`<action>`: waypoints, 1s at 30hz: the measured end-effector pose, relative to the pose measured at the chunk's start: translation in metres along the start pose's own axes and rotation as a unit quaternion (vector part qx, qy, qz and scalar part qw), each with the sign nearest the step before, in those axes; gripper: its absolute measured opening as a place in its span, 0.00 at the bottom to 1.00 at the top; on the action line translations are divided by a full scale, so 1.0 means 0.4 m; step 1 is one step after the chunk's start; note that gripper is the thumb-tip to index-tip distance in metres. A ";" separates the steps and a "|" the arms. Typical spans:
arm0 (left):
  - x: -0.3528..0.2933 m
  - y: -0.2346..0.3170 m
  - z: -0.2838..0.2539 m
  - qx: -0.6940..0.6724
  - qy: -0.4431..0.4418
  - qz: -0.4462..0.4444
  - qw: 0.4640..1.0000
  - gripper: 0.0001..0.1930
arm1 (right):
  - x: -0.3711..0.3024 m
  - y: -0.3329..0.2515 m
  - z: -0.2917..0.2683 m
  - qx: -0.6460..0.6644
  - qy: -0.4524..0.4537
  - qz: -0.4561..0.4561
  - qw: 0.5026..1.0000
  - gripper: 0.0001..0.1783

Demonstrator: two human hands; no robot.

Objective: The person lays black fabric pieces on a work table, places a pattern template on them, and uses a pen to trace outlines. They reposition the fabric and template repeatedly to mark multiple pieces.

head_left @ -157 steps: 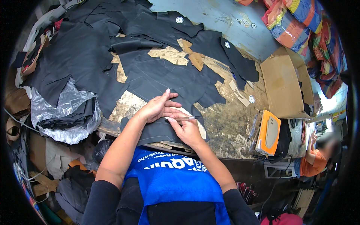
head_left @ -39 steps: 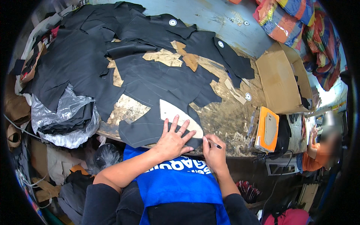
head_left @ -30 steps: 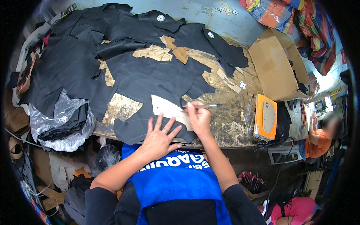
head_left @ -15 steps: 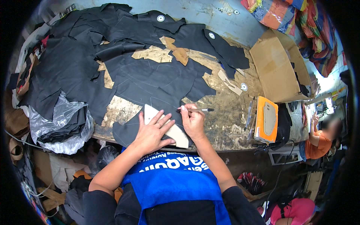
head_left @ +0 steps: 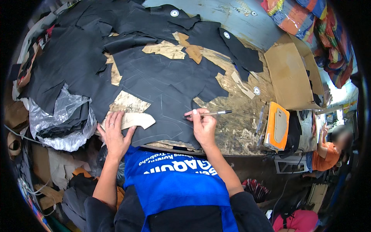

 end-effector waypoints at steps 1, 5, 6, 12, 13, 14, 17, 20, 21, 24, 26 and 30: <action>-0.001 0.000 0.006 0.000 0.017 -0.007 1.000 0.32 | -0.015 -0.006 0.016 -0.003 -0.035 0.005 0.999 0.11; -0.006 -0.007 0.019 0.002 0.057 -0.050 0.997 0.34 | -0.033 -0.018 0.110 -0.009 -0.132 -0.042 0.990 0.08; -0.008 -0.007 0.020 -0.003 0.072 -0.061 0.996 0.34 | -0.030 -0.020 0.130 -0.034 -0.147 -0.063 0.987 0.08; -0.011 -0.010 0.017 -0.030 0.075 -0.079 0.994 0.35 | -0.022 -0.047 0.211 -0.084 -0.162 -0.214 0.960 0.06; -0.011 -0.011 0.016 -0.035 0.069 -0.079 0.994 0.35 | -0.022 -0.045 0.210 -0.088 -0.154 -0.199 0.964 0.06; -0.010 -0.012 0.016 -0.030 0.060 -0.085 0.994 0.35 | -0.023 -0.042 0.210 -0.094 -0.151 -0.184 0.967 0.06; -0.011 -0.014 0.013 -0.052 0.057 -0.082 0.994 0.34 | -0.024 -0.032 0.199 -0.092 -0.145 -0.157 0.972 0.07; -0.011 -0.022 0.011 -0.074 0.068 -0.087 0.991 0.33 | -0.018 -0.011 0.189 -0.020 -0.126 -0.088 0.988 0.09; -0.010 -0.025 0.010 -0.103 0.077 -0.092 0.987 0.32 | -0.018 -0.008 0.188 -0.021 -0.121 -0.085 0.989 0.10; -0.009 -0.031 0.004 -0.131 0.110 -0.108 0.979 0.29 | -0.019 -0.002 0.188 -0.022 -0.122 -0.070 0.990 0.10; -0.014 -0.025 -0.011 -0.173 0.145 -0.080 0.971 0.28 | -0.021 -0.003 0.187 0.032 -0.111 -0.064 0.991 0.10; -0.036 0.004 -0.050 -0.198 0.159 -0.026 0.967 0.25 | -0.026 -0.016 0.176 0.056 -0.139 -0.084 0.985 0.11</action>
Point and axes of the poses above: each hand's wrist, its own x-axis towards the middle knuckle, its own z-axis out of the palm, y = z × x, the point moved 4 cm from there along x, towards the middle knuckle, and after that the axes turned 4 degrees about -z, right-handed, at the moved point
